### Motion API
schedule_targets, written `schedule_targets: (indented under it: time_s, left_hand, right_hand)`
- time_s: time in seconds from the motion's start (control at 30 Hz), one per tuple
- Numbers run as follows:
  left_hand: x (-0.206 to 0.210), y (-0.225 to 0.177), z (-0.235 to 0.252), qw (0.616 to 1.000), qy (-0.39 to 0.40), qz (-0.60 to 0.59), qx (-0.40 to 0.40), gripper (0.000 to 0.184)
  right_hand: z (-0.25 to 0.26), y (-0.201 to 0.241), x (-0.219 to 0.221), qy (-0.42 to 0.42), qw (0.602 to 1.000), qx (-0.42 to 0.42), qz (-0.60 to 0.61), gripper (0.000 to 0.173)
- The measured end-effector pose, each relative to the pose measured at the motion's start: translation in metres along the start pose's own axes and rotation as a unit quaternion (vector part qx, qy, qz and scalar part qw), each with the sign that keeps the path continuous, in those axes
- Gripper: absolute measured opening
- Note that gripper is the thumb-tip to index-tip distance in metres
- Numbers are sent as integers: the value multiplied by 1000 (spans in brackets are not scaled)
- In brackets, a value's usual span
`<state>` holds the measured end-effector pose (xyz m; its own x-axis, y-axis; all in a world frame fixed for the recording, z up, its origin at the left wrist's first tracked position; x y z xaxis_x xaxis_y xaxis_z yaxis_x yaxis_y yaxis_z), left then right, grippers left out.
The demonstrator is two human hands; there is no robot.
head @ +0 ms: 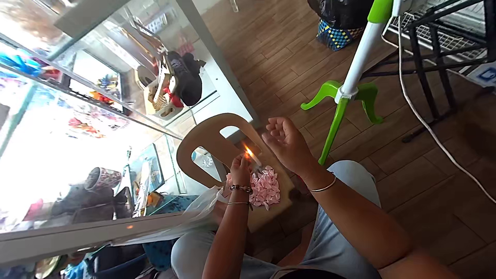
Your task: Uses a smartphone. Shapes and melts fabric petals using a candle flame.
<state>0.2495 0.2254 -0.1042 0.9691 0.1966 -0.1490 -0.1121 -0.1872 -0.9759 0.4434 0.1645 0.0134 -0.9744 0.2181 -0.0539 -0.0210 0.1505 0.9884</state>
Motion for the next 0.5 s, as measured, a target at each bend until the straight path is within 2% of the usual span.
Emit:
schedule_targets:
  time_s: [0.27,0.5]
  left_hand:
    - [1,1,-2,992,34,118,28,18]
    - [-1,-3,5,985,29,164,49,18]
  right_hand:
    - [-1,-1,1,5,1000,-7,6,46]
    - [-2,-1,4,9,1000,2,2,46]
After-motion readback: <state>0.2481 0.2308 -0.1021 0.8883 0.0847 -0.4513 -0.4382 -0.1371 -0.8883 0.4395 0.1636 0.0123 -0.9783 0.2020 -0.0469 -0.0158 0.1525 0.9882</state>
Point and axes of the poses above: each hand's wrist, its own z-axis towards the middle knuckle, its own x-axis out of the palm, y = z × x, the point moved 4 cm from there along z, towards the middle knuckle, and after that the axes turned 11 degrees about x, right-handed, at the moved point
